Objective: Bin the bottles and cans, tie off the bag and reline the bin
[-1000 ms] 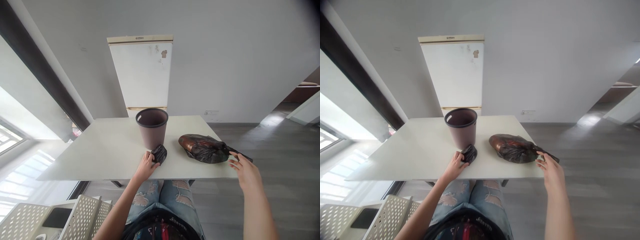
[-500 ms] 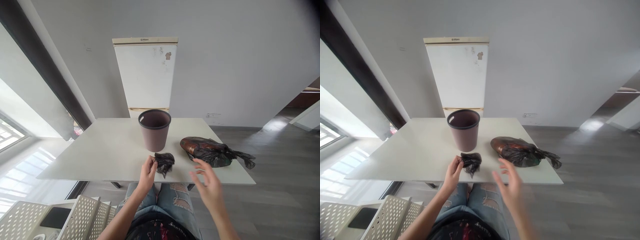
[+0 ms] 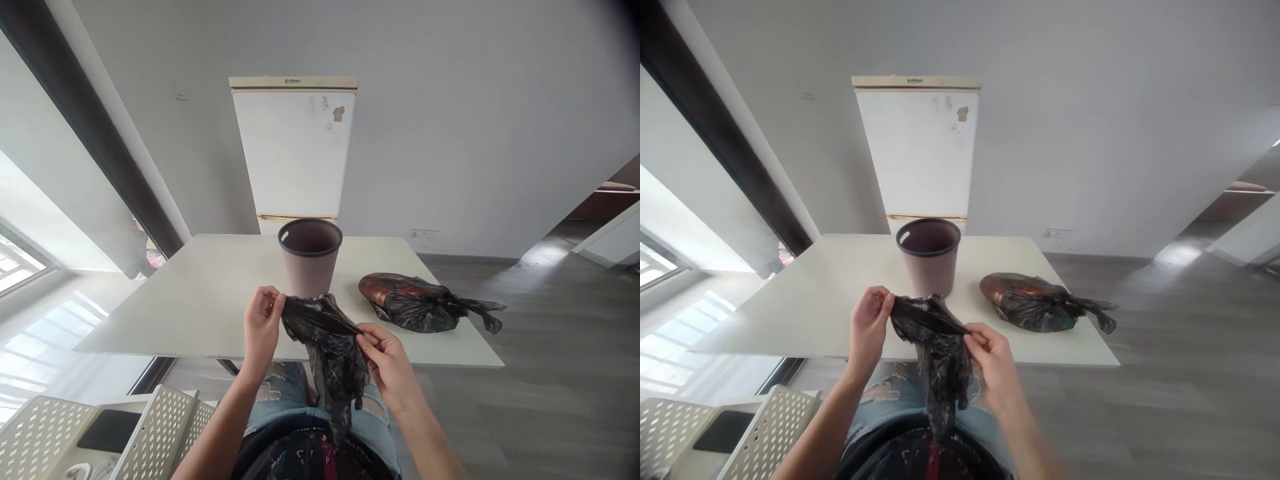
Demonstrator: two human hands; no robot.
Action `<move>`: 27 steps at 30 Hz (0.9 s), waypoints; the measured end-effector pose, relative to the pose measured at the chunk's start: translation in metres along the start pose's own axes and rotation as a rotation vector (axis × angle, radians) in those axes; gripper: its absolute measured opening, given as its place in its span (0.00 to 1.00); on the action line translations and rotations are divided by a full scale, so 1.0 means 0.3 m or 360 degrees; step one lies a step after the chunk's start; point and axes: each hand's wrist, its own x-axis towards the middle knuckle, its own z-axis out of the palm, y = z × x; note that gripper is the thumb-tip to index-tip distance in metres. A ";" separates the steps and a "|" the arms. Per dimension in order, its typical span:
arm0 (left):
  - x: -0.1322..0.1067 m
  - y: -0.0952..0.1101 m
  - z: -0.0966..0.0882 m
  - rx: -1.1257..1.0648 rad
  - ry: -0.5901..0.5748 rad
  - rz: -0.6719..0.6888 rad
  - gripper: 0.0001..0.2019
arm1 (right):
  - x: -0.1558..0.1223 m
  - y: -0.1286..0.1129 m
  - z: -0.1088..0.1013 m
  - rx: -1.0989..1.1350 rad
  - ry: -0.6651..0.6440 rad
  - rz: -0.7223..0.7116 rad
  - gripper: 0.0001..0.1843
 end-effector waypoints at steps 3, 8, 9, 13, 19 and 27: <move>-0.019 0.011 0.010 0.0201 0.0025 -0.0035 0.16 | -0.009 0.002 0.017 0.0130 0.0188 -0.0058 0.23; -0.190 -0.001 0.097 0.0146 -0.0631 -0.0205 0.37 | 0.008 0.022 0.074 0.0173 0.0273 -0.0246 0.32; -0.215 -0.009 0.112 0.0102 -0.0737 -0.0259 0.38 | 0.011 0.028 0.086 0.0177 0.0204 -0.0230 0.33; -0.213 -0.029 0.097 0.0107 -0.0770 -0.0301 0.06 | 0.011 0.027 0.112 0.0266 0.0066 -0.0128 0.32; -0.073 0.007 -0.065 -0.0387 -0.0105 -0.0426 0.14 | 0.014 -0.055 0.050 0.0404 0.0301 -0.0012 0.25; -0.045 0.034 -0.079 -0.0482 0.0257 -0.0293 0.11 | 0.016 0.061 -0.050 -0.0651 0.0505 -0.0430 0.28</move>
